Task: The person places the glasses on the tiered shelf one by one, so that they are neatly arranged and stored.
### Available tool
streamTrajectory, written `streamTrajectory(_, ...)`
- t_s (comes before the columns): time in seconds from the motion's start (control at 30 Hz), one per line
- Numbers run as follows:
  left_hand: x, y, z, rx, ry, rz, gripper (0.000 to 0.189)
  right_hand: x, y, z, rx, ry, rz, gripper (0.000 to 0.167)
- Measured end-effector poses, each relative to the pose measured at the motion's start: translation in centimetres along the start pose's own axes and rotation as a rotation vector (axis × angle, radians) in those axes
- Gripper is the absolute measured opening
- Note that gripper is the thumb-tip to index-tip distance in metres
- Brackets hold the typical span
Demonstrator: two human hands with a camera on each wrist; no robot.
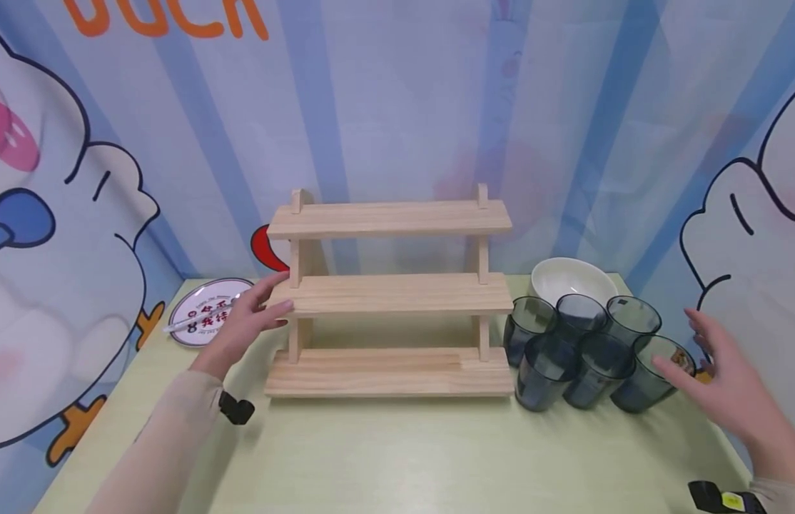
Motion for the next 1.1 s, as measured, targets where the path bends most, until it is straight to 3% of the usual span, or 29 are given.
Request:
streamTrajectory(0.23,0.1,0.5,-0.2,0.010,0.001,-0.061,0.069,1.3,-1.6,-1.1,0.035,-0.025,0.047,0.092)
streamTrajectory(0.47,0.3,0.9,-0.4,0.009,0.013,-0.118,0.072,2.5,-2.9,-1.9,0.019,-0.030,0.153,0.096)
streamTrajectory(0.87,0.4,1.6,-0.5,-0.012,-0.010,-0.139,0.069,3.3,-3.7,-2.2,0.147,-0.095,0.165,0.097)
streamTrajectory(1.1,0.5,1.2,-0.2,-0.030,-0.013,-0.153,0.071,3.4,-4.3,-1.8,0.235,-0.076,0.147,0.097)
Point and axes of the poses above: each hand's wrist, its own z-axis towards the middle knuckle, its own x-axis out of the palm, y = z × x, the point moved 8 cm from there along z, towards the middle knuckle, and after that the axes turned 3 degrees about z, right-handed, at the moved point
